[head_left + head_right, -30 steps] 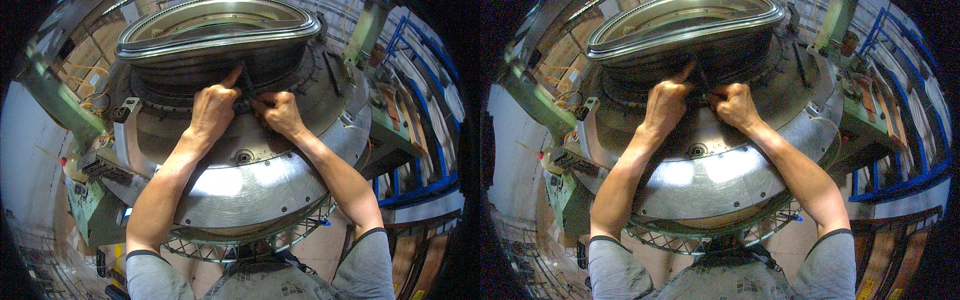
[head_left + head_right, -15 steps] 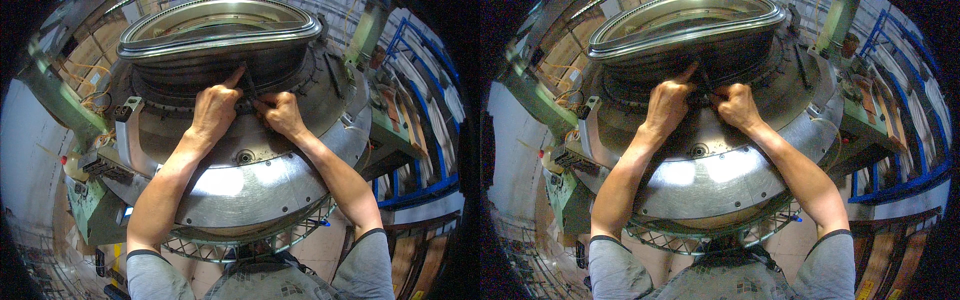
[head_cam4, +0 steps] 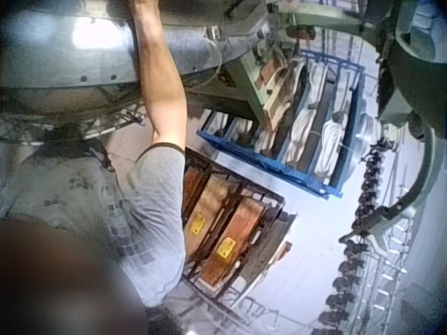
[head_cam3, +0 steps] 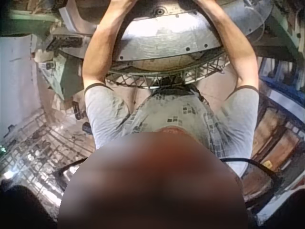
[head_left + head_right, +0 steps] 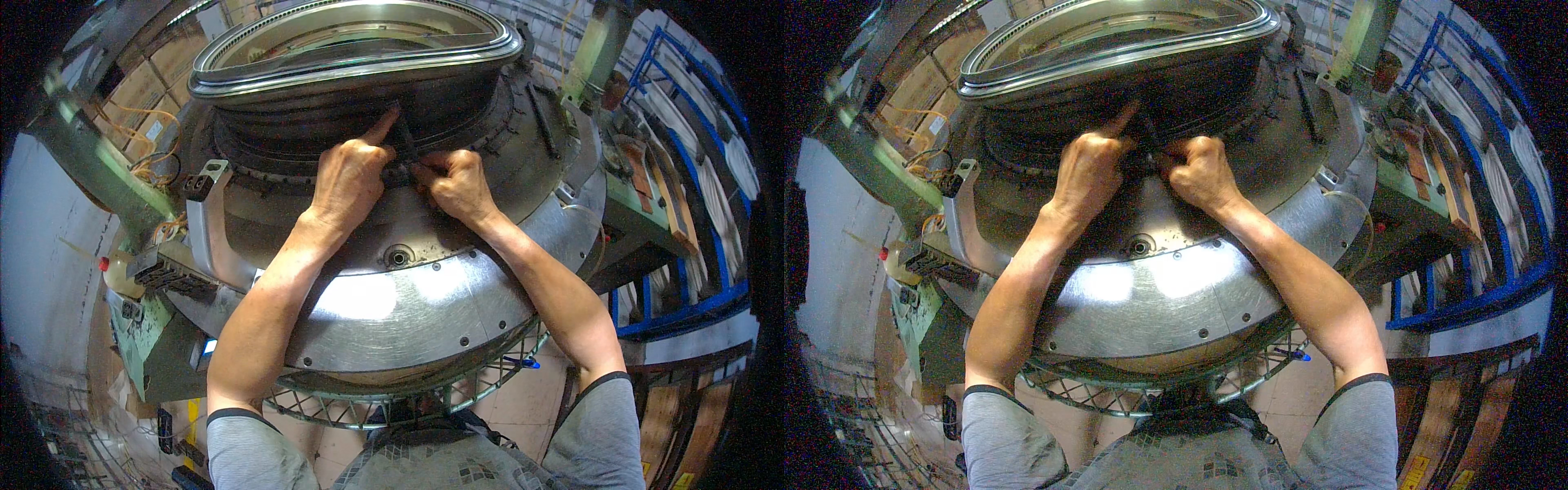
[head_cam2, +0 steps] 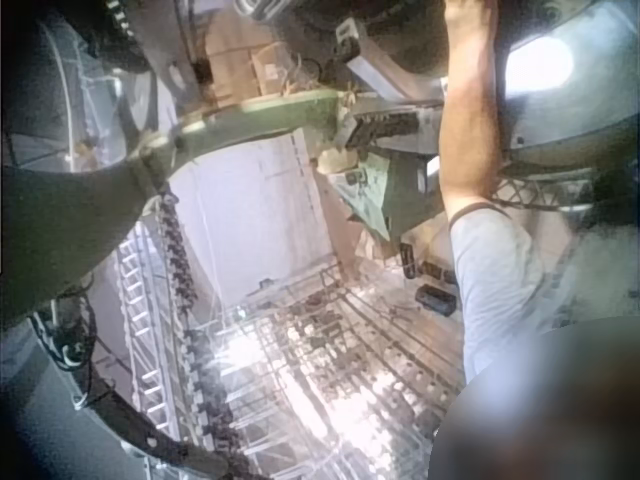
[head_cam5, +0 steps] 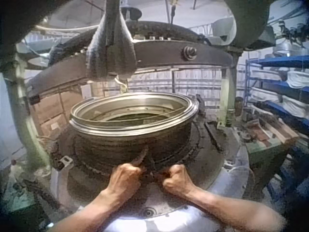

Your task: The person repeatedly inserts small rectangular metal pieces into slots around the rim of a large circular metal component. They retrieve pieces from a nearby wooden tray, align them by hand, and press them into place along the circumference.

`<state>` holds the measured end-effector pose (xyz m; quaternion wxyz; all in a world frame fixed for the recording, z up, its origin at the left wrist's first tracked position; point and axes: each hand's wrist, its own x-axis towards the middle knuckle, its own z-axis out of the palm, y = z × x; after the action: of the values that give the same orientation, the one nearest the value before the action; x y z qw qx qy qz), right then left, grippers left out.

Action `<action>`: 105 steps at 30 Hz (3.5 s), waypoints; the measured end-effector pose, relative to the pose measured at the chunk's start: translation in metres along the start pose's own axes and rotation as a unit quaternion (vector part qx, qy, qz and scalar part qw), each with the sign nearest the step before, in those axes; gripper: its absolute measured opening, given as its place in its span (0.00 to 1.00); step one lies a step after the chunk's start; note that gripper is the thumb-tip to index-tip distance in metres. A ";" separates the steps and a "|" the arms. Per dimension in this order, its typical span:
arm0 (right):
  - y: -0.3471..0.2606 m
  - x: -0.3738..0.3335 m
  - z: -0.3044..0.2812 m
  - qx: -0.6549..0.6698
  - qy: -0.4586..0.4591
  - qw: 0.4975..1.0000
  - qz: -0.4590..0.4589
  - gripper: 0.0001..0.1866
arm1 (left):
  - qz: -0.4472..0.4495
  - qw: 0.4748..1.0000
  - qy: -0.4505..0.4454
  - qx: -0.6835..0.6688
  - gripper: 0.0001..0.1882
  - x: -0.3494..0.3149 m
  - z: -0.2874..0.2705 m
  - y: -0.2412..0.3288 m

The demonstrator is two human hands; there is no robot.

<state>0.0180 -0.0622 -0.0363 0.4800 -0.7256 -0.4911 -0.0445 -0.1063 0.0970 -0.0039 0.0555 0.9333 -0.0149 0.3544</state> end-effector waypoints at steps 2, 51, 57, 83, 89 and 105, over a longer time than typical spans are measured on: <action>0.000 0.000 0.000 -0.002 0.000 1.000 -0.003 0.09 | -0.010 1.000 -0.018 -0.004 0.13 0.000 -0.002 0.000; -0.004 0.000 0.000 -0.023 0.011 0.999 0.023 0.10 | 0.023 0.999 -0.029 0.001 0.26 0.001 -0.001 -0.005; 0.001 0.003 0.007 -0.059 0.029 0.998 0.024 0.10 | 0.055 0.998 -0.021 0.002 0.21 0.004 -0.008 -0.004; -0.002 0.017 0.035 -0.109 0.061 0.991 0.049 0.10 | 0.048 0.982 -0.050 0.177 0.05 0.016 -0.029 0.000; 0.006 0.055 0.061 -0.108 0.244 0.964 -0.010 0.08 | 0.001 0.984 -0.024 0.175 0.04 0.025 -0.027 0.002; -0.002 0.066 0.023 -0.260 0.098 0.960 0.011 0.11 | 0.052 0.978 -0.054 0.197 0.41 0.017 -0.027 -0.026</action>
<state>0.0406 -0.0009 -0.0118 0.3207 -0.8230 -0.4049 -0.2364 -0.1093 0.1265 0.0253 -0.1484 0.9417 0.0033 0.3020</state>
